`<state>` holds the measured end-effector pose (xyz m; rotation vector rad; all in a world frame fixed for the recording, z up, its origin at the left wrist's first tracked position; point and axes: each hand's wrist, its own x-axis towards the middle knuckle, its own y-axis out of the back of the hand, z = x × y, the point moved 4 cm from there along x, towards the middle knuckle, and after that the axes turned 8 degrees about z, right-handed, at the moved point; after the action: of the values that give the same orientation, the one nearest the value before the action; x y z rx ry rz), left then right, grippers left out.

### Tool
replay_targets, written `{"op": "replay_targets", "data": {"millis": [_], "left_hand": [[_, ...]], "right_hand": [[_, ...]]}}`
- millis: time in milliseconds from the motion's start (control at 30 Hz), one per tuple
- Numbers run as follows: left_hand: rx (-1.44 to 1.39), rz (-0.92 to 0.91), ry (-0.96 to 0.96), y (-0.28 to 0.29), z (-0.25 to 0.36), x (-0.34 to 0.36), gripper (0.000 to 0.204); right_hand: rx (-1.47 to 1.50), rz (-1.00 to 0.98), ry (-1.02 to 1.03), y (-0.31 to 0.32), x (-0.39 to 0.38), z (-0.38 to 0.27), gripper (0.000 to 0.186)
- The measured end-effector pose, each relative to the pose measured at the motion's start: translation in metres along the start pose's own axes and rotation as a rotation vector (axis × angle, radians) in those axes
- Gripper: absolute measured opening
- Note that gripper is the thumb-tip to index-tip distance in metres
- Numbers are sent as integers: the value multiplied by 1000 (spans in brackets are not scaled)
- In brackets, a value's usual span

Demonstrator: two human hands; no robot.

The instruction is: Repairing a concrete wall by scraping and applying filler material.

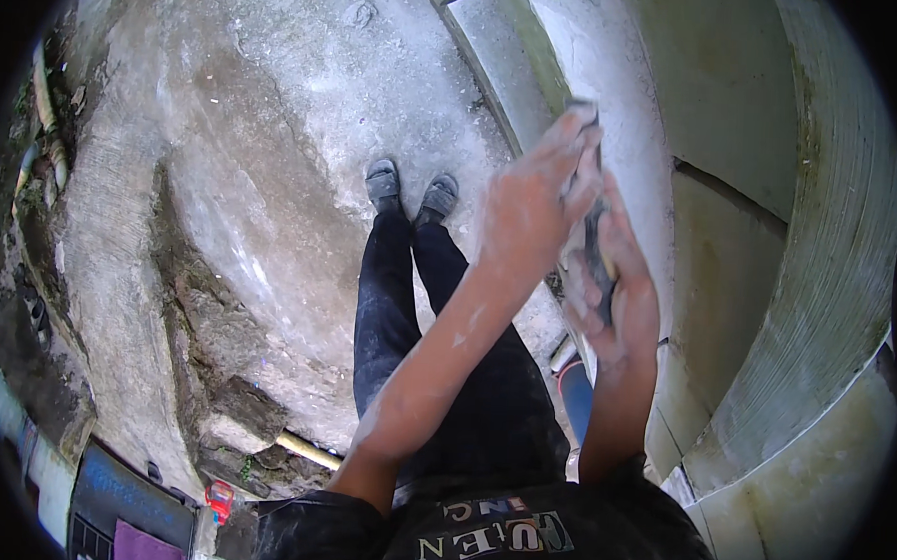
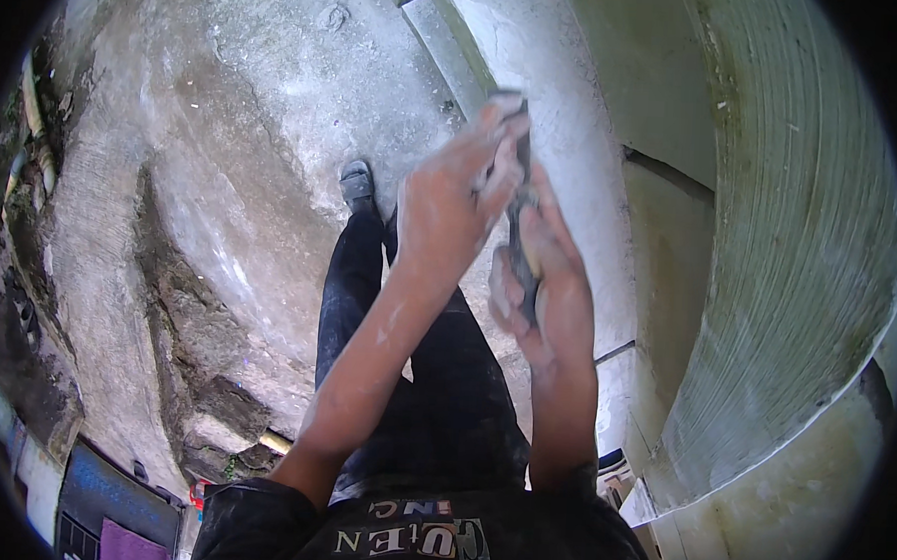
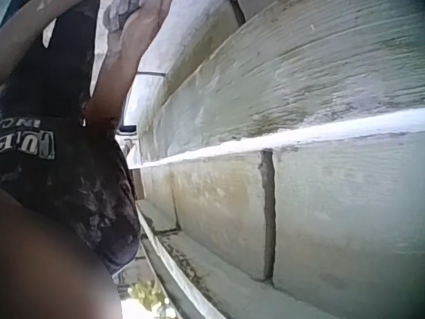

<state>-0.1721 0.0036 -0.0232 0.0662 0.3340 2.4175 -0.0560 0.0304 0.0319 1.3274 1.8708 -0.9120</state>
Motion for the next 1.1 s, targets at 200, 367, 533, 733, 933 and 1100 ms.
{"op": "replay_targets", "data": {"millis": [200, 367, 533, 733, 933, 1100], "left_hand": [[39, -75, 39, 6, 1, -8, 26], [-58, -2, 11, 0, -9, 2, 28], [-17, -2, 6, -1, -12, 2, 28], [-59, 7, 1, -1, -11, 12, 29], [-45, 0, 4, 4, -4, 6, 29], [-27, -14, 55, 5, -3, 17, 27]], "right_hand": [[73, -62, 30, 0, -3, 14, 61], [-92, 111, 43, -6, 10, 5, 62], [-157, 63, 82, -4, 10, 8, 62], [-109, 33, 77, -11, 21, -3, 64], [-49, 39, 59, -13, 8, 5, 60], [-77, 47, 14, -15, 16, -3, 61]]}}
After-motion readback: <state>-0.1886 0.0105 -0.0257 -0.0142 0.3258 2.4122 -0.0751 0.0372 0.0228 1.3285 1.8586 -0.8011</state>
